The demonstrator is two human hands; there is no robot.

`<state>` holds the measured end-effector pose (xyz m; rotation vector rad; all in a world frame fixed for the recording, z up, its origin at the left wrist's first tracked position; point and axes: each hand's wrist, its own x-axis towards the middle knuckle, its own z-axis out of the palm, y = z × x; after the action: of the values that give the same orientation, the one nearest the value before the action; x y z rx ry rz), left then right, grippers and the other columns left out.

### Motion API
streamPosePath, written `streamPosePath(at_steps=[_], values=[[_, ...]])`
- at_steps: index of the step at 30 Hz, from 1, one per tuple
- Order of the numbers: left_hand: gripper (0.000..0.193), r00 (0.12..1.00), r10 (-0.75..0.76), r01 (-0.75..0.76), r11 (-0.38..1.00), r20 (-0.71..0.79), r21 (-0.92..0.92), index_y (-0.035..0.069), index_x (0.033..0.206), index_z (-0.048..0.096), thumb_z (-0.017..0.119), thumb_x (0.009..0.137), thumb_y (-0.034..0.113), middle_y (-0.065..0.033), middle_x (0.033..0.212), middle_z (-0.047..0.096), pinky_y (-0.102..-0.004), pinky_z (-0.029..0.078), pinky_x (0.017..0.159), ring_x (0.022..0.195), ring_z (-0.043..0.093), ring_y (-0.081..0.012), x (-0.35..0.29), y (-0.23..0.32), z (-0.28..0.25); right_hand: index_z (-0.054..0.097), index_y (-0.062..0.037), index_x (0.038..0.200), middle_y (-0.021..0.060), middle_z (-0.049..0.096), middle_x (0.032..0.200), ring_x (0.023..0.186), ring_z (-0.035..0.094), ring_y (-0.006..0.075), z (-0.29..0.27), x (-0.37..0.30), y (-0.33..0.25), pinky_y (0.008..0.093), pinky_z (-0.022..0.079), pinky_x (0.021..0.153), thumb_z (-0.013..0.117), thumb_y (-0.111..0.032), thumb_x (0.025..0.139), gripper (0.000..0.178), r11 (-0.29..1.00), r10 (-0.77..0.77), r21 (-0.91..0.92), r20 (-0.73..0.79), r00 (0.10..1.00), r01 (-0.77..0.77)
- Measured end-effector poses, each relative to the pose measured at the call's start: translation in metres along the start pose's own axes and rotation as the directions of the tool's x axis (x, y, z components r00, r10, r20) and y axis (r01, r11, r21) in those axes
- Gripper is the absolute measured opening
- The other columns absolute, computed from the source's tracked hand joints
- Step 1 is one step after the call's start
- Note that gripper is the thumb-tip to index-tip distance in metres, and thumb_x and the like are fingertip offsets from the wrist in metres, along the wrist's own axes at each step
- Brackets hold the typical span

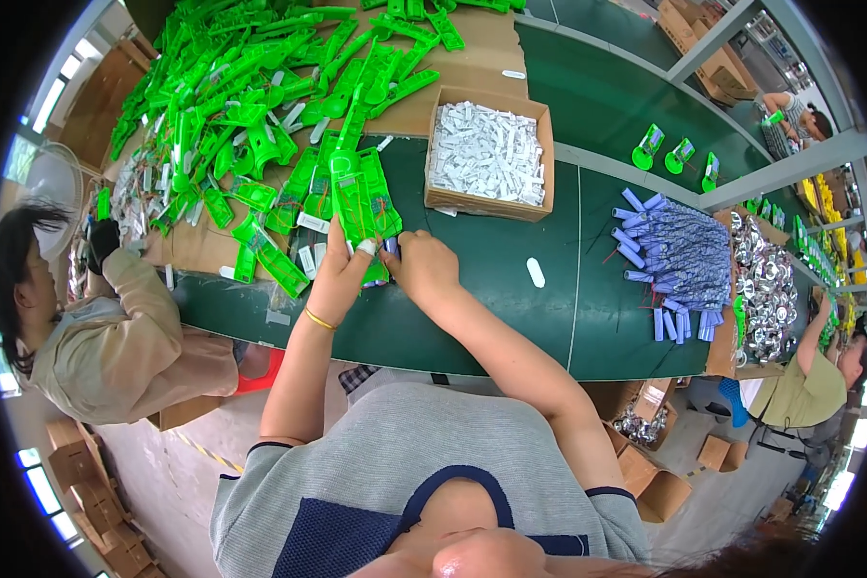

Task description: The user is assembling green plastic flashlight bodies by inserting batteries and internal components.

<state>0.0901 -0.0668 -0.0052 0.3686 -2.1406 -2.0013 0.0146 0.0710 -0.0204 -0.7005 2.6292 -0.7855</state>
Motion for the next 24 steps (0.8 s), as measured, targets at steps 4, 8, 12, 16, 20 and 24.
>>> streamPosePath(at_steps=[4, 8, 12, 16, 20, 24], values=[[0.056, 0.998, -0.054, 0.056, 0.996, 0.020, -0.074, 0.006, 0.148, 0.028, 0.052, 0.098, 0.001, -0.0057, 0.113, 0.059, -0.0289, 0.052, 0.082, 0.090, 0.061, -0.0132, 0.000, 0.014, 0.004, 0.069, -0.0034, 0.092, 0.0169, 0.068, 0.094, 0.089, 0.068, 0.0366, -0.009, 0.002, 0.019, 0.0461, 0.056, 0.078, 0.073, -0.027, 0.079, 0.027, 0.997, -0.018, -0.076, 0.053, 0.998, 0.022], [0.053, 0.996, -0.089, 0.089, 0.993, 0.004, -0.079, 0.006, 0.146, 0.029, 0.052, 0.099, 0.001, -0.0070, 0.109, 0.058, -0.0293, 0.053, 0.081, 0.090, 0.062, -0.0149, -0.003, 0.011, 0.002, 0.069, 0.0001, 0.097, 0.0144, 0.071, 0.097, 0.079, 0.069, 0.0245, -0.040, -0.011, 0.047, 0.0349, 0.054, 0.067, 0.072, -0.012, 0.077, 0.023, 0.906, -0.006, 0.424, 0.061, 0.998, -0.020], [0.058, 0.982, -0.093, 0.098, 0.995, 0.165, -0.023, 0.006, 0.149, 0.026, 0.054, 0.098, 0.001, -0.0084, 0.108, 0.058, -0.0300, 0.053, 0.080, 0.092, 0.062, -0.0156, 0.002, 0.012, 0.024, 0.065, -0.0024, 0.115, -0.0016, 0.066, 0.093, 0.071, 0.053, 0.0030, -0.085, -0.020, 0.056, 0.0201, 0.041, 0.057, 0.071, -0.010, 0.091, 0.025, 0.235, -0.063, 0.954, 0.207, 0.976, -0.187], [0.066, 0.977, 0.079, -0.120, 0.970, 0.197, 0.209, 0.006, 0.152, 0.024, 0.055, 0.095, 0.001, -0.0126, 0.114, 0.061, -0.0341, 0.052, 0.086, 0.100, 0.064, -0.0220, 0.011, 0.019, 0.047, 0.060, -0.0014, 0.117, 0.0009, 0.061, 0.098, 0.076, 0.055, 0.0037, -0.098, -0.022, 0.039, 0.0206, 0.048, 0.065, 0.074, 0.000, 0.086, 0.034, 0.153, -0.112, 0.987, -0.024, 0.993, 0.041], [0.070, 0.966, 0.087, -0.147, 0.960, 0.245, 0.240, 0.006, 0.153, 0.023, 0.055, 0.091, 0.000, -0.0197, 0.130, 0.057, -0.0379, 0.048, 0.097, 0.118, 0.060, -0.0295, 0.017, 0.025, 0.061, 0.051, -0.0016, 0.123, 0.0016, 0.058, 0.099, 0.080, 0.058, 0.0035, -0.096, -0.023, 0.030, 0.0202, 0.052, 0.069, 0.075, 0.003, 0.085, 0.045, 0.365, -0.035, 0.898, -0.250, 0.967, 0.246], [0.071, 0.954, 0.067, -0.140, 0.961, 0.291, 0.239, 0.005, 0.154, 0.022, 0.053, 0.090, -0.001, -0.0221, 0.134, 0.053, -0.0387, 0.047, 0.099, 0.123, 0.057, -0.0317, 0.018, 0.034, 0.070, 0.055, -0.0019, 0.111, 0.0035, 0.058, 0.092, 0.070, 0.058, 0.0049, -0.083, -0.019, 0.035, 0.0209, 0.050, 0.060, 0.078, -0.002, 0.083, 0.036, 0.557, 0.029, 0.784, -0.350, 0.936, 0.275]])
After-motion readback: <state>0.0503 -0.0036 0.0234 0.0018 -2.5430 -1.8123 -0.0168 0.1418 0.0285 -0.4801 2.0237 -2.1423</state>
